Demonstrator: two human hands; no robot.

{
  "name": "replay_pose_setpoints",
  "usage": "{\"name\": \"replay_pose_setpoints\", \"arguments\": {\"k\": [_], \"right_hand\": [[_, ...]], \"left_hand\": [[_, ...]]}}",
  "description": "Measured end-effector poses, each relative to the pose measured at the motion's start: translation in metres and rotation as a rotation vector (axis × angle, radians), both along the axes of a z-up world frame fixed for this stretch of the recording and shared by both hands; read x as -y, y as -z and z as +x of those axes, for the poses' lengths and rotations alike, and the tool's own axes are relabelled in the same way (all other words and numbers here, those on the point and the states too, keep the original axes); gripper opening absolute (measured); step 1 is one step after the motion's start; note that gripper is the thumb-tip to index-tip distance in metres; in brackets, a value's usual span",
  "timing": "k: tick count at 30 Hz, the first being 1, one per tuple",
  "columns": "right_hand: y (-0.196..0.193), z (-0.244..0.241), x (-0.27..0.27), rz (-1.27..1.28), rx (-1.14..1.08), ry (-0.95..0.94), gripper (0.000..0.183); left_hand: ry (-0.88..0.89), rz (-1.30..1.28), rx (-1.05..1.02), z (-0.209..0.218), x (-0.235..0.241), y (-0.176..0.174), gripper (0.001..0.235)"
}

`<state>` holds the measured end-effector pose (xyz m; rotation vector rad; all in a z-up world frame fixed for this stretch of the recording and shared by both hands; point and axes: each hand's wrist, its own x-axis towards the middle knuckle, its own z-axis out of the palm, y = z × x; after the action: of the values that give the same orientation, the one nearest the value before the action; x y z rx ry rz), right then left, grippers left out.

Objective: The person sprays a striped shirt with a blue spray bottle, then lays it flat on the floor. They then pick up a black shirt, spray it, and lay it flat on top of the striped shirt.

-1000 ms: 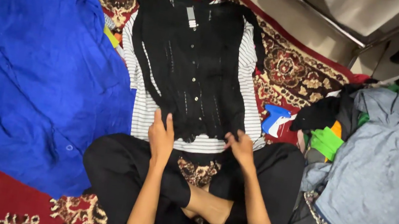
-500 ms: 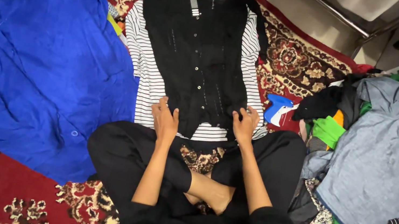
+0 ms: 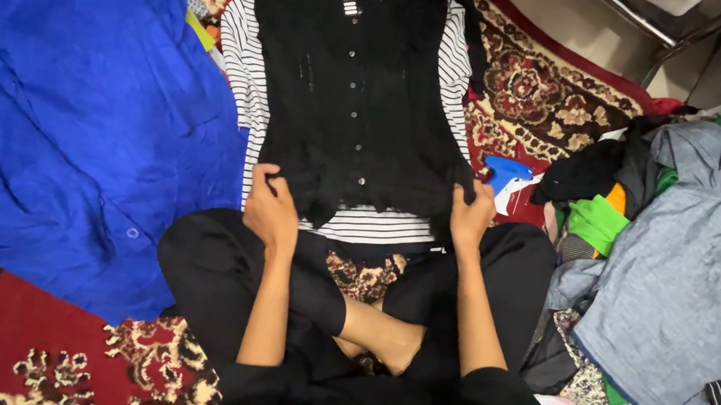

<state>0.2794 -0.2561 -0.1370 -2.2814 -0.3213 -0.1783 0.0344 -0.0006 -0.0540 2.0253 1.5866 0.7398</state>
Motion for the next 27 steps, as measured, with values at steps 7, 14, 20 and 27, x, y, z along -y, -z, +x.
{"name": "replay_pose_setpoints", "arguments": {"k": [7,14,20,27], "right_hand": [[0.054,-0.002,0.009,-0.218,-0.181,-0.106,0.035],[-0.018,-0.05,-0.008,-0.104,0.007,-0.108,0.03],[-0.048,-0.066,-0.013,-0.028,0.0,-0.094,0.026],[-0.034,-0.034,-0.016,0.146,-0.242,-0.032,0.022]], "left_hand": [[0.149,-0.234,-0.453,0.003,-0.007,0.102,0.021],[0.155,0.212,-0.319,0.01,0.017,0.021,0.029],[0.457,0.175,-0.157,0.017,0.02,0.034,0.03],[0.567,-0.121,-0.248,0.019,0.02,0.039,0.028]]}}
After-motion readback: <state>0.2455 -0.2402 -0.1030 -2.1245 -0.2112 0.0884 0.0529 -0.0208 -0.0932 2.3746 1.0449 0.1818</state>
